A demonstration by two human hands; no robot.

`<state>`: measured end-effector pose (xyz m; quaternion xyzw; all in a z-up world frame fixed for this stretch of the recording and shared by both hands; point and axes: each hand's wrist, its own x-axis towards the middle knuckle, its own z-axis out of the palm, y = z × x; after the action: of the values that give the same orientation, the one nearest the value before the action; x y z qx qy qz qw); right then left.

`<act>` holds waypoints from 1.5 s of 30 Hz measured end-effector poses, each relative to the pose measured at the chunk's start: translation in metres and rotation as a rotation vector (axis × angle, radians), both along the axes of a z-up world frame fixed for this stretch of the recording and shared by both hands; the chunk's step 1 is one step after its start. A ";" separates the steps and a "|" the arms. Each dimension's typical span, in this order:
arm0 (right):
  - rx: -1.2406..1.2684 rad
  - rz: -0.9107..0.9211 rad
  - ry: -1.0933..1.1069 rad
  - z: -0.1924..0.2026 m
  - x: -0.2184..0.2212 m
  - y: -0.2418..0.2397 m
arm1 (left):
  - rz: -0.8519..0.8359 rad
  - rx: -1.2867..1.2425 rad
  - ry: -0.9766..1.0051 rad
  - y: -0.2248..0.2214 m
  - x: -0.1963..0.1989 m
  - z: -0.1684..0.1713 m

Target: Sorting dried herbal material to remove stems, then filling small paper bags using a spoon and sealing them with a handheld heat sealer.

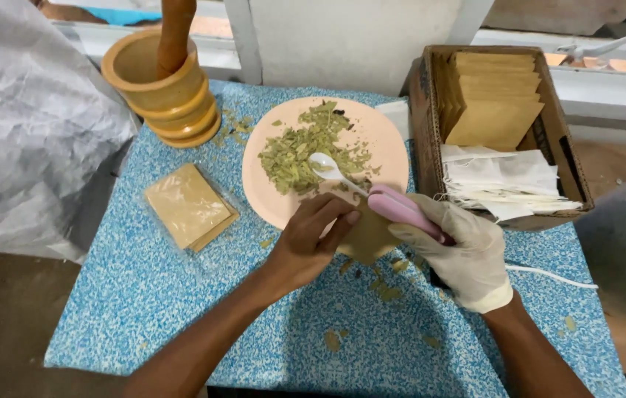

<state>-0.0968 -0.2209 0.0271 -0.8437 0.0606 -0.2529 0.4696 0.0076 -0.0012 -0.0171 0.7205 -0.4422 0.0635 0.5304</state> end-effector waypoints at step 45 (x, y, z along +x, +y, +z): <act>-0.016 0.078 -0.093 0.033 0.000 0.011 | 0.058 0.014 -0.074 0.005 0.003 -0.006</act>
<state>-0.0972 -0.2096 0.0605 -0.8365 0.0036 -0.2739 0.4746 0.0104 0.0037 -0.0226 0.7338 -0.4408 0.1025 0.5067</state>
